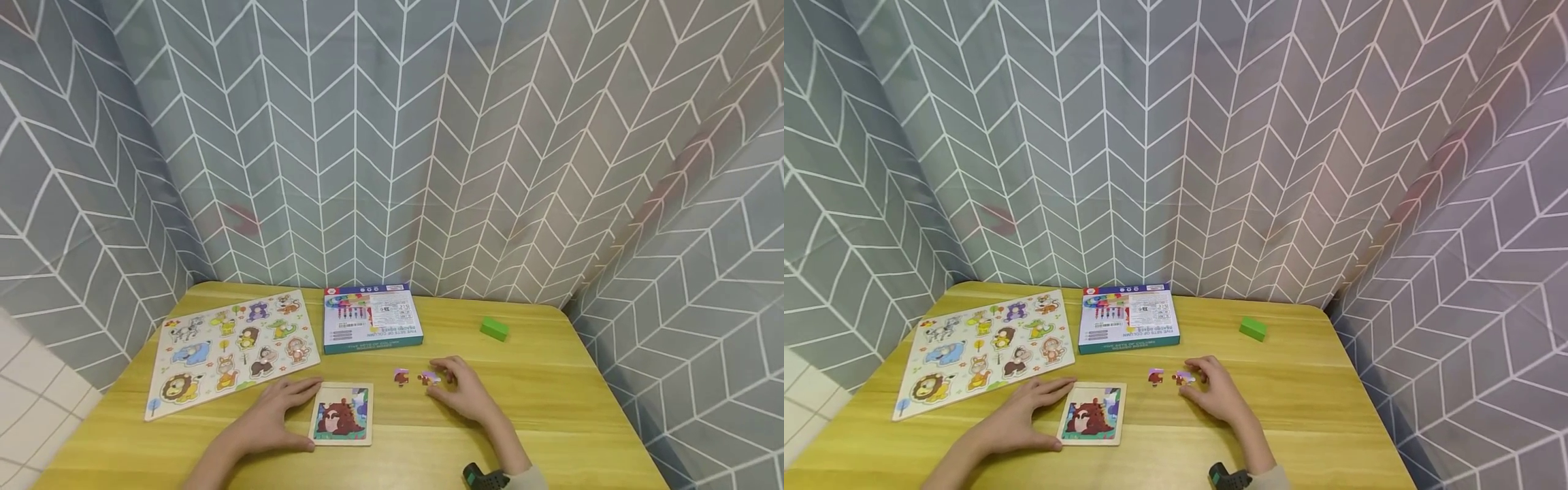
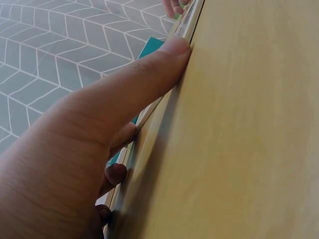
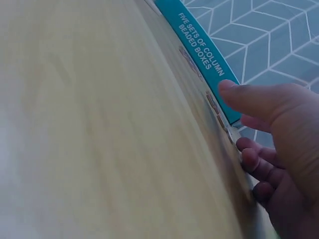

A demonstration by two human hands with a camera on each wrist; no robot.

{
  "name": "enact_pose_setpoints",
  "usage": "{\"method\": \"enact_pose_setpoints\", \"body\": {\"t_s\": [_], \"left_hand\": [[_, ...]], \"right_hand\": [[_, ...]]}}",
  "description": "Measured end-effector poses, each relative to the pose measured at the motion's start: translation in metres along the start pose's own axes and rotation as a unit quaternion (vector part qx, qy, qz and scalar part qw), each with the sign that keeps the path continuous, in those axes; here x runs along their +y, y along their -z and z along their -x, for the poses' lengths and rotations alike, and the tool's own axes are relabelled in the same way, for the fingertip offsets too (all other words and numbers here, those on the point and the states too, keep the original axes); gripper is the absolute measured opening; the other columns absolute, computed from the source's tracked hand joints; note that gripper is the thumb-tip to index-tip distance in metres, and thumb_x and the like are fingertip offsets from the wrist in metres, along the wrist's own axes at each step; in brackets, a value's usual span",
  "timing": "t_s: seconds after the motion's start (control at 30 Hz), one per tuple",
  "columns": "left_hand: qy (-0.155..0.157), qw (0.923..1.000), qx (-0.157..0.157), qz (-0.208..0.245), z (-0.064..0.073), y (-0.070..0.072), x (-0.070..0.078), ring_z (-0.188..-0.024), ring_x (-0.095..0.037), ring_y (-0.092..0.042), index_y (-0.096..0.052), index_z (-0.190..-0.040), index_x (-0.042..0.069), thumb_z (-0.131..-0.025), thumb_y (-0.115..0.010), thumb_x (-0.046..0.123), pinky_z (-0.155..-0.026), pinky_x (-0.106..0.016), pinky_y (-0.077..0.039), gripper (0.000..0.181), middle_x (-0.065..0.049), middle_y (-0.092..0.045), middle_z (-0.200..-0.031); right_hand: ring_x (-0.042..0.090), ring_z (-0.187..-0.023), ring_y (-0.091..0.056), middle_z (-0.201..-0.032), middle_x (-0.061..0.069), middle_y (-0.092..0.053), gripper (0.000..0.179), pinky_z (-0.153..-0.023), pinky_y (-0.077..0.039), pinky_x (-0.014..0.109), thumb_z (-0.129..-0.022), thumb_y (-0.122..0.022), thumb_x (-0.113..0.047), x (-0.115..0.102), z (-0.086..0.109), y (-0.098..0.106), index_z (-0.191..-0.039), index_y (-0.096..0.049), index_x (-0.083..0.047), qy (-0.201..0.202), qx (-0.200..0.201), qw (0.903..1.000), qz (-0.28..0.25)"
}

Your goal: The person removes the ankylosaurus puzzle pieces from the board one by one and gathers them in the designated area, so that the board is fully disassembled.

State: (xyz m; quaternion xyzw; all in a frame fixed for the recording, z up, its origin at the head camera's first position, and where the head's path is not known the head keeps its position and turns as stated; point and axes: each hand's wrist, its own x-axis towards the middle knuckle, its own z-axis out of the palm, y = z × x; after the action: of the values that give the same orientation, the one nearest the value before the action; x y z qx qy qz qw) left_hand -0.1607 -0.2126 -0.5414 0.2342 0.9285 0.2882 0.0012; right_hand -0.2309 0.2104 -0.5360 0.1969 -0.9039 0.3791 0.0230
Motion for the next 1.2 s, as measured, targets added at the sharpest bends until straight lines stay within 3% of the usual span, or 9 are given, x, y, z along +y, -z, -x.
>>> {"method": "enact_pose_setpoints", "body": {"t_s": [0.23, 0.57, 0.87, 1.0, 1.2], "left_hand": [[-0.004, 1.0, 0.006, -0.003, 0.0, 0.001, 0.0, -0.126, -0.018, -0.046, -0.054, -0.158, 0.019, -0.069, -0.083, 0.077, -0.103, -0.061, -0.043, 0.11, 0.004, -0.05, -0.163], [-0.005, 0.9999, 0.005, -0.008, 0.004, -0.002, -0.001, -0.119, -0.011, -0.044, -0.055, -0.157, 0.019, -0.07, -0.082, 0.077, -0.099, -0.055, -0.045, 0.108, 0.003, -0.052, -0.161], [-0.012, 0.9999, 0.006, -0.004, 0.001, 0.002, 0.001, -0.128, -0.023, -0.047, -0.054, -0.158, 0.016, -0.069, -0.083, 0.077, -0.106, -0.064, -0.041, 0.111, 0.0, -0.05, -0.162], [-0.014, 0.9998, 0.009, -0.009, -0.001, 0.001, 0.0, -0.126, -0.019, -0.047, -0.054, -0.157, 0.017, -0.069, -0.083, 0.077, -0.104, -0.06, -0.042, 0.11, 0.002, -0.051, -0.161], [-0.004, 0.9999, 0.008, -0.007, -0.001, -0.002, 0.001, -0.125, -0.017, -0.047, -0.056, -0.156, 0.02, -0.068, -0.082, 0.08, -0.105, -0.059, -0.043, 0.11, 0.004, -0.052, -0.161]], "right_hand": [[0.017, -0.092, -0.058, -0.116, 0.011, -0.067, 0.046, -0.081, -0.052, 0.033, -0.092, -0.084, -0.022, -0.025, -0.01, 0.002, -0.132, -0.07, -0.004, 0.021, 0.022, 0.9995, 0.008], [0.019, -0.091, -0.054, -0.124, 0.017, -0.067, 0.046, -0.075, -0.049, 0.029, -0.095, -0.082, -0.021, -0.066, -0.024, -0.01, -0.133, -0.069, 0.0, 0.046, -0.006, 0.9987, -0.019], [0.02, -0.087, -0.055, -0.122, 0.017, -0.066, 0.042, -0.073, -0.049, 0.027, -0.098, -0.078, -0.017, -0.085, -0.035, -0.03, -0.134, -0.068, -0.001, 0.084, -0.035, 0.9956, -0.023], [0.022, -0.088, -0.054, -0.121, 0.016, -0.067, 0.042, -0.07, -0.048, 0.024, -0.098, -0.078, -0.018, -0.096, -0.038, -0.04, -0.135, -0.069, -0.002, 0.094, -0.048, 0.994, -0.03], [0.014, -0.091, -0.054, -0.12, 0.01, -0.068, 0.04, -0.078, -0.046, 0.024, -0.098, -0.079, -0.024, -0.106, -0.037, -0.061, -0.132, -0.072, -0.006, 0.101, -0.068, 0.9924, -0.02]]}}
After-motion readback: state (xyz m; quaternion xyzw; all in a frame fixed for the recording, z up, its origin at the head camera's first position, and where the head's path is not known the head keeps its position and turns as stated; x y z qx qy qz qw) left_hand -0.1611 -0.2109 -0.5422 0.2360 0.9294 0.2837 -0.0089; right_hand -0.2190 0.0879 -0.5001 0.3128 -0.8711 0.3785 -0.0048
